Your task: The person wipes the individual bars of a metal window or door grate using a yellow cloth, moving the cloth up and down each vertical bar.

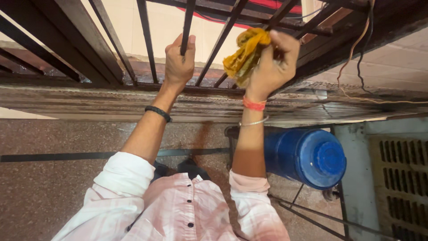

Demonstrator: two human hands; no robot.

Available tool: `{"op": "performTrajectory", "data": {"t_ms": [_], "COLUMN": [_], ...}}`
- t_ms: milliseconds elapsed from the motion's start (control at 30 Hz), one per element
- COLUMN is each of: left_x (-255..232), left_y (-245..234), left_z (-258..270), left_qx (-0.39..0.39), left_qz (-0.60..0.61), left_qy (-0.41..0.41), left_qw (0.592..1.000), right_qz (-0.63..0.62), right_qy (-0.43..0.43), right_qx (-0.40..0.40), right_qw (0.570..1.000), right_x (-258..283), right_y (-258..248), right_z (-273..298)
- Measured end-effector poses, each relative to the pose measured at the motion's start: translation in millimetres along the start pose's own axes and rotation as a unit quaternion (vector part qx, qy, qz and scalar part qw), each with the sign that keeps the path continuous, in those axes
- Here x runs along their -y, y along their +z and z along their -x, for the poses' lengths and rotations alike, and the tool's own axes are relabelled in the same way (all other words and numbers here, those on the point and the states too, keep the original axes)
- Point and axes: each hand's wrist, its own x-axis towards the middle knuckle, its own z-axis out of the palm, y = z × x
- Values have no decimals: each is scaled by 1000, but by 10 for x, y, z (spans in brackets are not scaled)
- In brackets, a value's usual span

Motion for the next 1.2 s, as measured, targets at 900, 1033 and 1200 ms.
{"op": "performTrajectory", "data": {"t_ms": [900,1033,1200], "left_x": [-65,-95,-72], "left_y": [14,-8,-6], "left_z": [-30,-13,-12], "left_qx": [-12,-18,-14], "left_qz": [-5,6,2], "left_qy": [8,12,13], "left_qw": [1000,1000,1000], "right_qz": [10,19,-12], "right_qy": [2,16,53], "right_qx": [-16,-15,-33], "right_qw": [1000,1000,998], "right_x": [151,83,101], "right_y": [53,69,55], "right_z": [-125,226,98]}}
